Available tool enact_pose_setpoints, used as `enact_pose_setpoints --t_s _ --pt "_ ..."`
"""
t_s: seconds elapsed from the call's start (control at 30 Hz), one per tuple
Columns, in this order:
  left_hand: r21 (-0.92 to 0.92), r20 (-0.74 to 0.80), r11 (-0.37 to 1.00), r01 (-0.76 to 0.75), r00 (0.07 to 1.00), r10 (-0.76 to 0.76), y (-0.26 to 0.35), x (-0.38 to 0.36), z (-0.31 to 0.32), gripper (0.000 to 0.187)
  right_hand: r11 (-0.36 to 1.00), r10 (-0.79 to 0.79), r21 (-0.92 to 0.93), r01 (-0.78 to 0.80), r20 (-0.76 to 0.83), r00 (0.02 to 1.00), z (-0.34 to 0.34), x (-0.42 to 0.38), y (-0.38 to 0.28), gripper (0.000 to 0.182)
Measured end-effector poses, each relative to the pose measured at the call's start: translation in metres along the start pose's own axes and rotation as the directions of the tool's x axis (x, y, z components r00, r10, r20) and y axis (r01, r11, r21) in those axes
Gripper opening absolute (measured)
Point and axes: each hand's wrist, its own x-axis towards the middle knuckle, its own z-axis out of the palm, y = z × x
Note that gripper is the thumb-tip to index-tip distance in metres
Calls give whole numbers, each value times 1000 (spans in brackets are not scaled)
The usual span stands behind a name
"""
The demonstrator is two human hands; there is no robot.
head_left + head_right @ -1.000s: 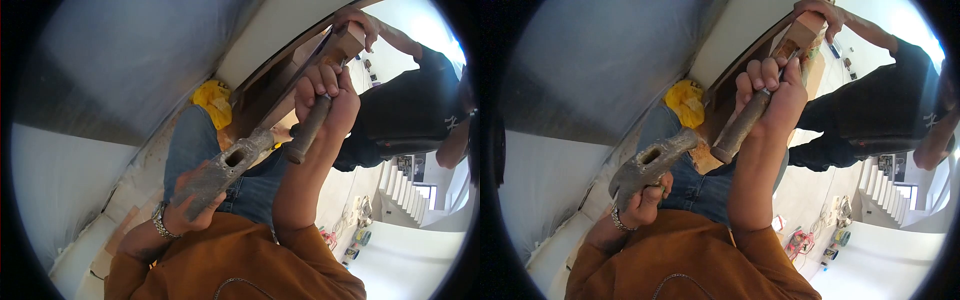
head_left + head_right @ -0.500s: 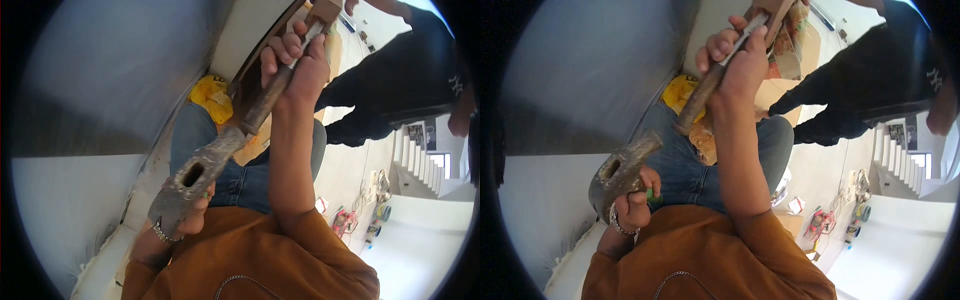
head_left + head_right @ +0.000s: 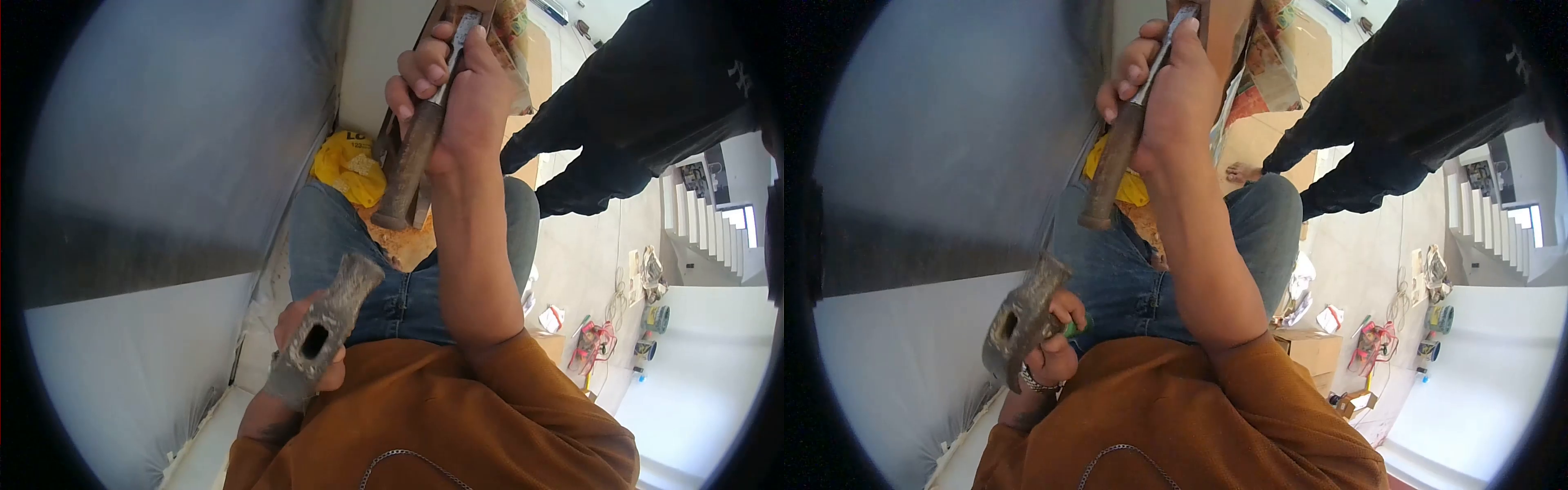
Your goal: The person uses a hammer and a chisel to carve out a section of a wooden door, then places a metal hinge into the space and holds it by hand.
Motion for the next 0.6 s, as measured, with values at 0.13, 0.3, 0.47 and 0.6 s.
enact_pose_setpoints --t_s 0.13,0.3,0.47,0.6 --pt "-309 25 915 -259 960 280 -13 25 16 30 999 13 48 -10 -43 999 12 -5 -3 34" --pt "-318 -167 933 166 959 -227 -15 20 38 45 998 -11 66 11 -12 1000 5 2 4 38" --pt "-192 -15 974 -121 993 120 -13 21 21 43 998 -34 49 36 -36 999 3 -1 9 40" --pt "-344 3 928 145 988 -153 -4 35 25 48 977 -86 -195 85 5 996 -17 2 9 43"
